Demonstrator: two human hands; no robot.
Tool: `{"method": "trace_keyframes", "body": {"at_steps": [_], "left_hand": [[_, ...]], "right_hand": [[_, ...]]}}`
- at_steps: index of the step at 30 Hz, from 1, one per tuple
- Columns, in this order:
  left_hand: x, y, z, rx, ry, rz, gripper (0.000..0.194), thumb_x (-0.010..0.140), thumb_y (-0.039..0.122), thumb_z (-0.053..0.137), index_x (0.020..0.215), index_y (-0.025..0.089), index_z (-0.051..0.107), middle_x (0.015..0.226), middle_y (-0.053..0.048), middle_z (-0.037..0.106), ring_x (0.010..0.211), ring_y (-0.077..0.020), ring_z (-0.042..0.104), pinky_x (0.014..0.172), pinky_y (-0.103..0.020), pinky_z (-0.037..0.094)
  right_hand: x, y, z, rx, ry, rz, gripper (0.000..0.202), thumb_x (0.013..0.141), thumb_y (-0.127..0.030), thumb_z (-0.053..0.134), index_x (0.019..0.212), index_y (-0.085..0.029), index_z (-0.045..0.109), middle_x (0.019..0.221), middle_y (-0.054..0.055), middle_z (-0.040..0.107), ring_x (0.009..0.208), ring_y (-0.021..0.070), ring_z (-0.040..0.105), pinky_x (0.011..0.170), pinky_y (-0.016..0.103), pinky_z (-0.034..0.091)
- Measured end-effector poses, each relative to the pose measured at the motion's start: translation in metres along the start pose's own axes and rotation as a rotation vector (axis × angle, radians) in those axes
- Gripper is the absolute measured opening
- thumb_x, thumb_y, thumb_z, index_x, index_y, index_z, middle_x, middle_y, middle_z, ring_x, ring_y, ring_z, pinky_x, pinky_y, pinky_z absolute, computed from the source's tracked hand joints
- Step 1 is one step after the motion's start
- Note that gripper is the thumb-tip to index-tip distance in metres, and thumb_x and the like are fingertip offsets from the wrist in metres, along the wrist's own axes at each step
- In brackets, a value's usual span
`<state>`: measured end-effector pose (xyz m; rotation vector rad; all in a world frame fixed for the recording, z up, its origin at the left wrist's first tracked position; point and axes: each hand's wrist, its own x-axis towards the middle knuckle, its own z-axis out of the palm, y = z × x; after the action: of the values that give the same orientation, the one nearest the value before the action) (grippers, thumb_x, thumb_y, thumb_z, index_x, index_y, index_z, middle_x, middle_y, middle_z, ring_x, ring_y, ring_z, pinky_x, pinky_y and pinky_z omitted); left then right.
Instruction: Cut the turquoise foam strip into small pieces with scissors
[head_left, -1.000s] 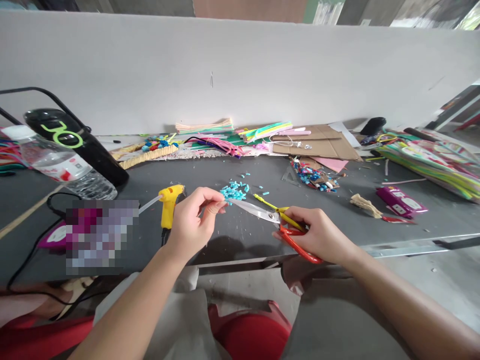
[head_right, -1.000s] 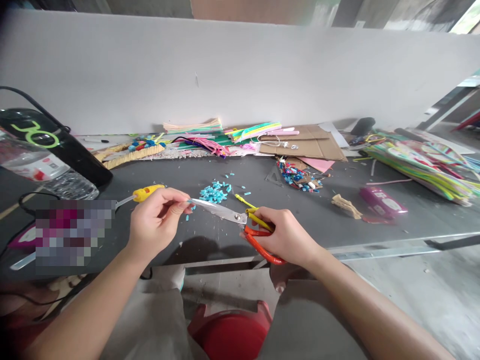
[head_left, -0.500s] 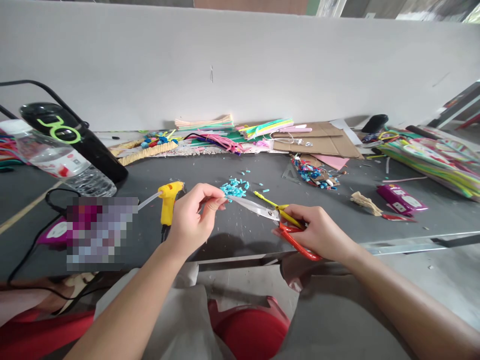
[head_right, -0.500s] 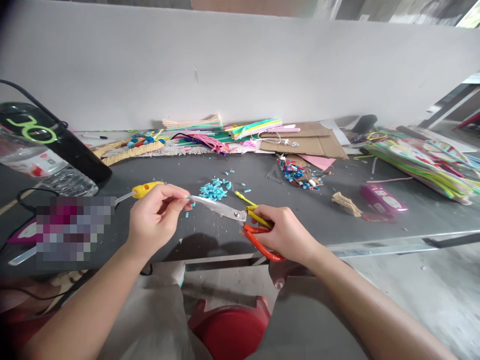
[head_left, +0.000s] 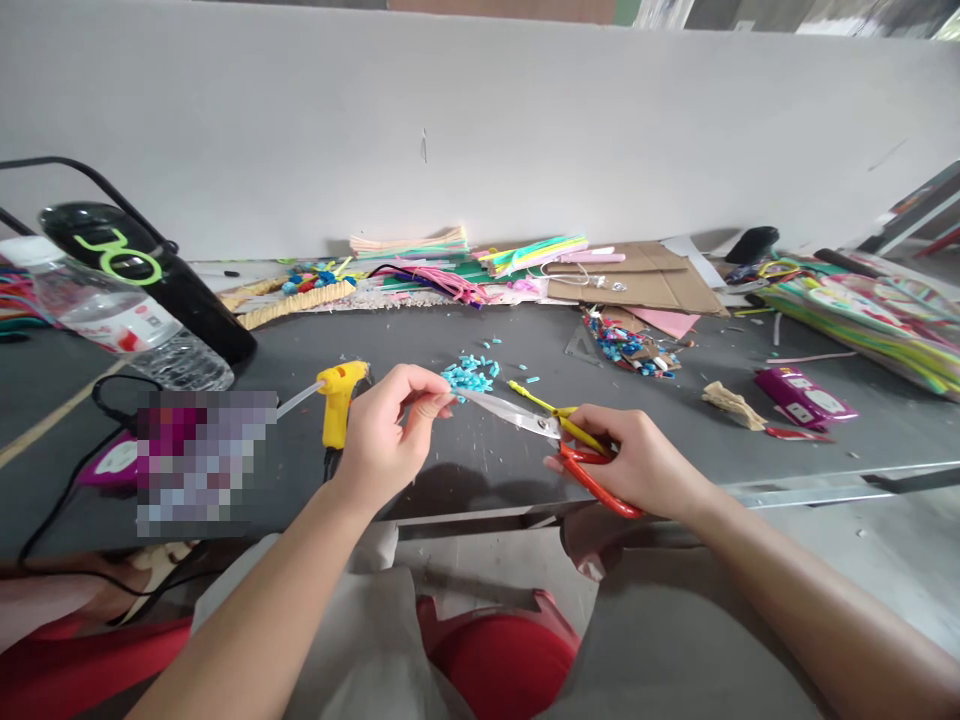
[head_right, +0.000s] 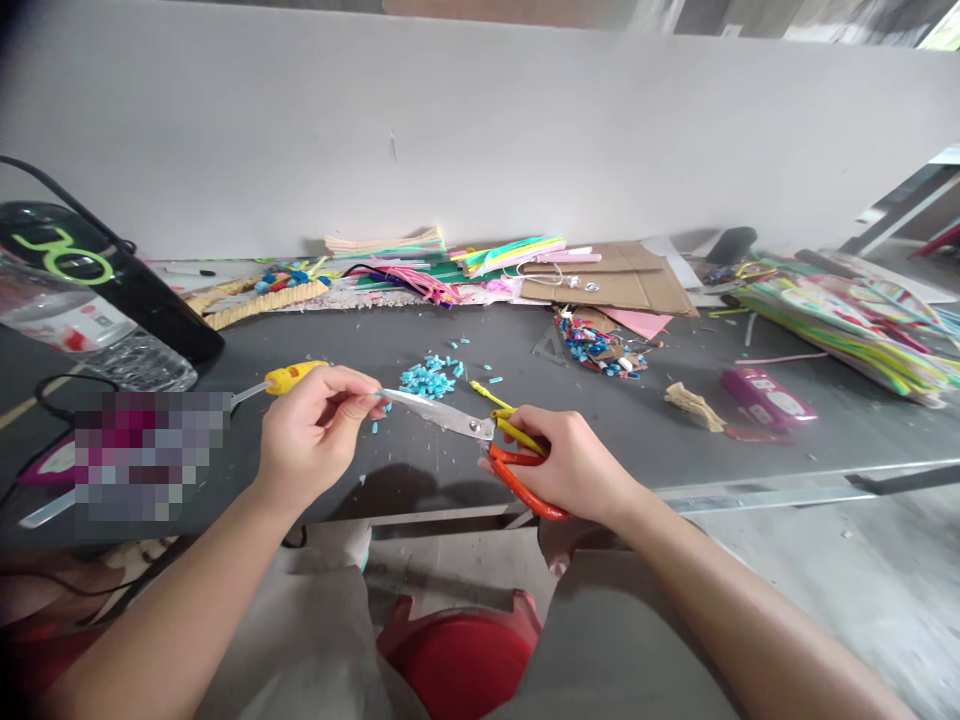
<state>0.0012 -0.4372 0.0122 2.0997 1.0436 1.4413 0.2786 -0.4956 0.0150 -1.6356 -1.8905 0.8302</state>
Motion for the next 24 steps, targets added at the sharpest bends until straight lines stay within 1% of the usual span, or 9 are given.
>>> {"method": "trace_keyframes", "body": {"at_steps": [6, 10, 18, 21, 24], "left_hand": [[-0.0005, -0.0018, -0.0004, -0.007, -0.004, -0.013, 0.006, 0.094, 0.019, 0.061, 0.089, 0.021, 0.062, 0.083, -0.001, 0.072, 0.067, -0.0129, 0.070, 0.063, -0.026, 0.059], [-0.0006, -0.0011, -0.0006, 0.011, -0.006, -0.034, 0.006, 0.095, 0.022, 0.060, 0.089, 0.021, 0.062, 0.084, -0.002, 0.072, 0.067, -0.0134, 0.070, 0.063, -0.026, 0.060], [-0.0005, -0.0019, -0.0004, 0.030, -0.020, -0.021, 0.008, 0.096, 0.024, 0.059, 0.089, 0.022, 0.062, 0.084, -0.002, 0.072, 0.067, -0.0137, 0.070, 0.063, -0.027, 0.060], [-0.0003, -0.0024, -0.0007, 0.038, -0.025, -0.025, 0.007, 0.096, 0.024, 0.059, 0.090, 0.021, 0.062, 0.084, -0.002, 0.073, 0.067, -0.0139, 0.070, 0.063, -0.027, 0.060], [0.0001, -0.0021, -0.0007, 0.035, -0.024, -0.020, 0.006, 0.096, 0.022, 0.059, 0.090, 0.022, 0.062, 0.083, -0.002, 0.072, 0.066, -0.0136, 0.070, 0.063, -0.026, 0.060]], "right_hand": [[-0.0012, 0.0021, 0.0002, -0.010, -0.002, -0.017, 0.043, 0.077, -0.049, 0.077, 0.072, -0.021, 0.045, 0.067, -0.006, 0.035, 0.064, 0.0120, 0.028, 0.055, 0.025, 0.029], [-0.0008, 0.0010, 0.0001, -0.024, -0.011, -0.023, 0.040, 0.079, -0.049, 0.074, 0.073, -0.021, 0.047, 0.066, -0.006, 0.036, 0.065, 0.0121, 0.029, 0.055, 0.025, 0.029], [0.0010, -0.0002, 0.0001, -0.031, -0.021, -0.022, 0.041, 0.081, -0.053, 0.070, 0.073, -0.021, 0.047, 0.067, -0.005, 0.038, 0.065, 0.0126, 0.029, 0.055, 0.025, 0.030], [0.0002, 0.0009, 0.0001, -0.026, -0.023, -0.007, 0.042, 0.081, -0.053, 0.070, 0.073, -0.021, 0.045, 0.066, -0.005, 0.037, 0.065, 0.0127, 0.028, 0.056, 0.025, 0.030], [-0.0004, 0.0015, -0.0004, -0.030, -0.030, -0.004, 0.039, 0.082, -0.052, 0.069, 0.074, -0.021, 0.047, 0.067, -0.005, 0.037, 0.066, 0.0129, 0.028, 0.056, 0.025, 0.029]]}}
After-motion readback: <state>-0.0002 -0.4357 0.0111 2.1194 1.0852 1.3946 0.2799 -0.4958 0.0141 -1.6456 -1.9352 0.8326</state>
